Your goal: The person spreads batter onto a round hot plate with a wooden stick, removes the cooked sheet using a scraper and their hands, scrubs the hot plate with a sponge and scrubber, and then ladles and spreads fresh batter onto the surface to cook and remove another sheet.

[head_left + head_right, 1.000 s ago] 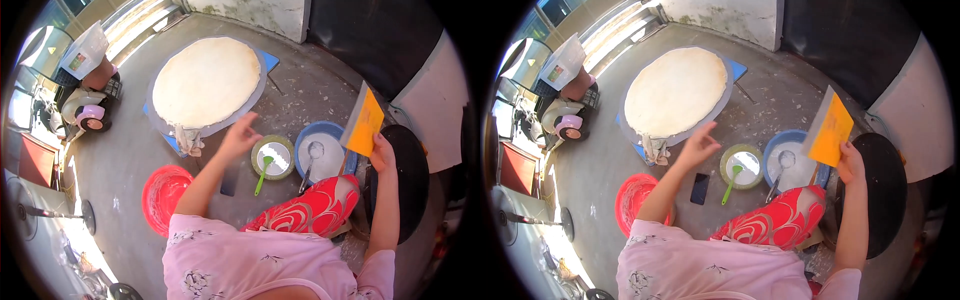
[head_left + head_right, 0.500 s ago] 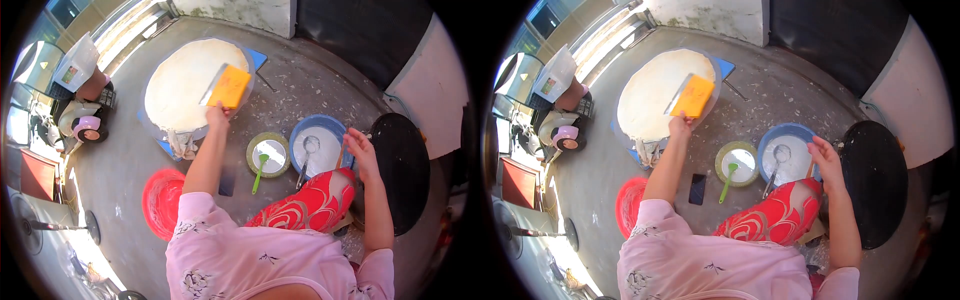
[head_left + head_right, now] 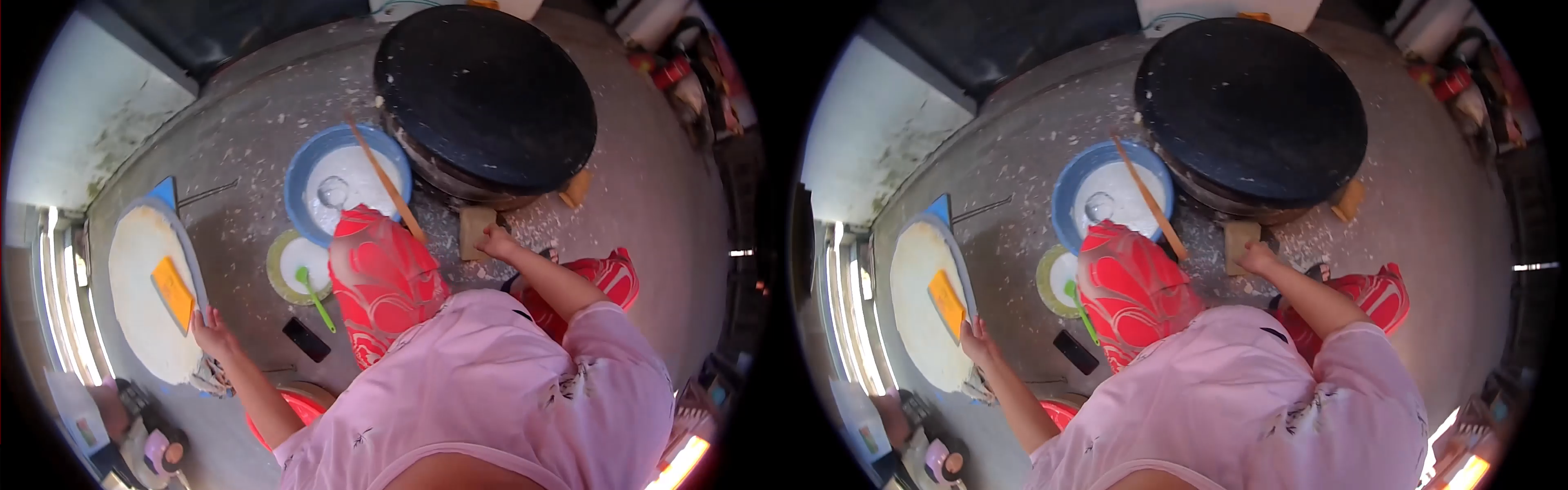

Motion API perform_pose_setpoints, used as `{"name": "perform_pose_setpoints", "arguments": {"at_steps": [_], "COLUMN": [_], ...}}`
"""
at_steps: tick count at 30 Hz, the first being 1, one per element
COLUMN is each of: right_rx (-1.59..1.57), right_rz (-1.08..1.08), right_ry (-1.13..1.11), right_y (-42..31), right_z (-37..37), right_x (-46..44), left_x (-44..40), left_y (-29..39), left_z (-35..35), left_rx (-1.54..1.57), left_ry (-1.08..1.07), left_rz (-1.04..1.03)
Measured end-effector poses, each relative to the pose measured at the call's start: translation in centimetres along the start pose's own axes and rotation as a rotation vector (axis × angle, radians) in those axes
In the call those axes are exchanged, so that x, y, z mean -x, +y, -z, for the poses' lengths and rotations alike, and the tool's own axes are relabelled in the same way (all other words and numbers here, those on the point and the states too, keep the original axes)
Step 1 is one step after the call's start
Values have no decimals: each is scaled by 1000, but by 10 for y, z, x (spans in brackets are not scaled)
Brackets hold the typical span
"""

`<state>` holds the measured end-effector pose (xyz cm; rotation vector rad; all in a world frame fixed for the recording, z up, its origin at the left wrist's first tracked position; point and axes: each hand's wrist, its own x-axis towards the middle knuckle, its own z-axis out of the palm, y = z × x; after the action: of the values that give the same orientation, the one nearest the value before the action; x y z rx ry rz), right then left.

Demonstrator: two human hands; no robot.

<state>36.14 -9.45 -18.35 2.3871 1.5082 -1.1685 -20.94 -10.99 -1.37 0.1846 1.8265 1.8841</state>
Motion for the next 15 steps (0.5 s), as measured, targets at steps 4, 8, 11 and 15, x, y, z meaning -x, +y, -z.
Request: {"name": "perform_pose_setpoints", "arguments": {"at_steps": [4, 8, 11, 15], "right_rx": [-94, -197, -200, -135], "right_rz": [-358, -498, -476, 437], "right_ry": [68, 126, 264, 178], "right_y": [-25, -37, -24, -28], "right_z": [-12, -15, -27, 37], "right_x": [12, -3, -11, 62], "left_x": [102, 158, 174, 195], "left_y": [-11, -6, -3, -12], "left_z": [-46, -71, -80, -98], "left_rx": [-215, -350, -440, -507], "left_ry": [-250, -461, -587, -680], "left_rz": [-96, -87, -229, -639]}}
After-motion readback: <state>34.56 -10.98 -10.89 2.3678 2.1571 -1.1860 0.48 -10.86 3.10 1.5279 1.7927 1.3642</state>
